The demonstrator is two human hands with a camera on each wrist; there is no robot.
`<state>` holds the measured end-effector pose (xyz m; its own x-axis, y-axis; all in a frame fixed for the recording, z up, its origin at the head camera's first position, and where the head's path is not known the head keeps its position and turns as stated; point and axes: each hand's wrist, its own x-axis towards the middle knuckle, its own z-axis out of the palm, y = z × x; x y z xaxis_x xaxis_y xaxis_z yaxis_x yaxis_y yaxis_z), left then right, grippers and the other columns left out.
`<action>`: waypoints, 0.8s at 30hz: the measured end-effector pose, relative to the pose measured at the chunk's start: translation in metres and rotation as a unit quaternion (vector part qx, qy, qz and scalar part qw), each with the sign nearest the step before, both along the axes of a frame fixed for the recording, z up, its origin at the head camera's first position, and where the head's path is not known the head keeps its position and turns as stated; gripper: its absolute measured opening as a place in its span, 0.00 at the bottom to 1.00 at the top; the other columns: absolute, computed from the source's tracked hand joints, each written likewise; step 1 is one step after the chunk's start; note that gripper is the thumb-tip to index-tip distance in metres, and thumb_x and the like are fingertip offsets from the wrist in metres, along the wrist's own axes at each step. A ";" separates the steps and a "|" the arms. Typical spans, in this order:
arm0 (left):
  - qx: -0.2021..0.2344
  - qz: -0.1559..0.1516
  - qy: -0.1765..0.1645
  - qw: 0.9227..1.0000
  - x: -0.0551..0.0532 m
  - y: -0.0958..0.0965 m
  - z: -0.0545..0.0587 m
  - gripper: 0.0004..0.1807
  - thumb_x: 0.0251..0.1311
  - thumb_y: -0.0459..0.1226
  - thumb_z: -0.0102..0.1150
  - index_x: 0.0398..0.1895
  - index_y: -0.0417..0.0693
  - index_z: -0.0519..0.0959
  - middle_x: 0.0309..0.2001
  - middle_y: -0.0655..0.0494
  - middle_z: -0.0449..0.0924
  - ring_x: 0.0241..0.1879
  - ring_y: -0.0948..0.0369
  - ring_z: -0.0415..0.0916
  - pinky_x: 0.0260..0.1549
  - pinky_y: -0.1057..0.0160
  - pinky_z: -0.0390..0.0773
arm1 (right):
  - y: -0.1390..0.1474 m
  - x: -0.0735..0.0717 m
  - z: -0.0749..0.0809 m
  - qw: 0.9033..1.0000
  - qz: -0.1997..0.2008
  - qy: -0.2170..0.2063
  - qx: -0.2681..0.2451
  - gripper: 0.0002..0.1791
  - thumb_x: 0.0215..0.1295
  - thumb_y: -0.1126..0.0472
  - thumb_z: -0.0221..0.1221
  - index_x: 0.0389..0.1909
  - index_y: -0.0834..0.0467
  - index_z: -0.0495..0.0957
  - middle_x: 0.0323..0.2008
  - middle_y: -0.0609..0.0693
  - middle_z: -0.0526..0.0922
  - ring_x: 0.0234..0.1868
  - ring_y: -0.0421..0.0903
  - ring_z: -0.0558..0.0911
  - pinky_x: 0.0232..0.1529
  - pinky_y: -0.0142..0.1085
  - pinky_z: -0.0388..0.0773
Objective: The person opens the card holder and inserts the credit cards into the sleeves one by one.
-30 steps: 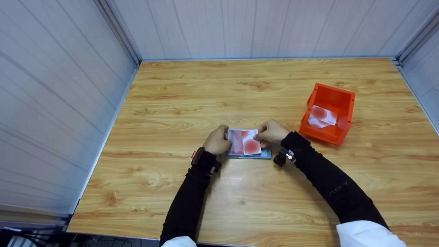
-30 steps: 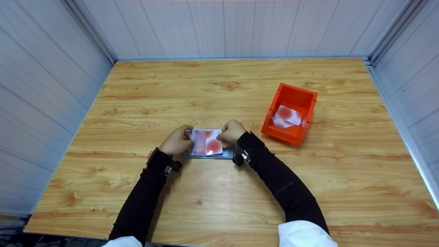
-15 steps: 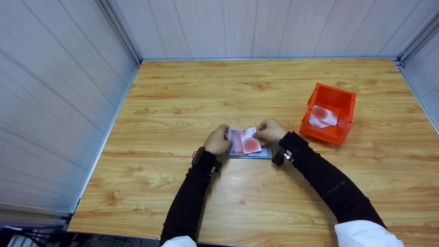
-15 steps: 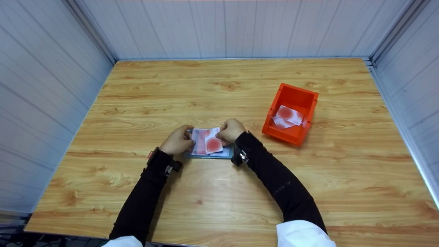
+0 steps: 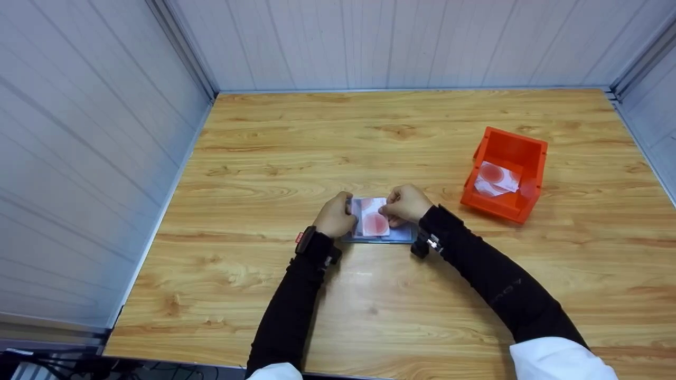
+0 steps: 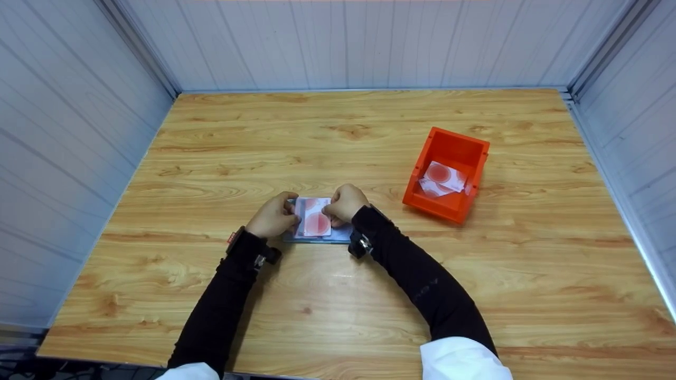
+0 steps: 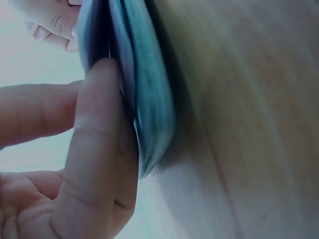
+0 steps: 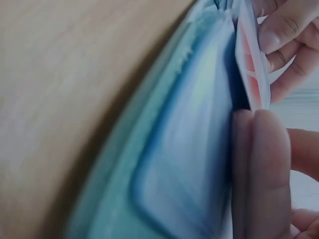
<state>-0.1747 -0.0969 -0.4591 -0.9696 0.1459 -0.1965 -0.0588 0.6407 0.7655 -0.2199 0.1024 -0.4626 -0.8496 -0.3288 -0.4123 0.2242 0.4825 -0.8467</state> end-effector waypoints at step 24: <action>-0.020 -0.008 0.016 1.000 0.000 0.005 0.001 0.34 0.52 0.28 0.58 0.66 0.30 0.66 0.34 0.51 0.76 0.37 0.56 0.73 0.44 0.58 0.77 | -0.014 0.006 0.002 1.000 0.010 0.018 -0.015 0.03 0.63 0.71 0.54 0.33 0.69 0.72 0.19 0.49 0.78 0.16 0.36 0.80 0.23 0.28 0.82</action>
<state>-0.1751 -0.0921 -0.4579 -0.9733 0.1531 -0.1712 -0.0244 0.6721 0.7400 -0.2142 0.0886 -0.4603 -0.8567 -0.3574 -0.3718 0.1849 0.4601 -0.8684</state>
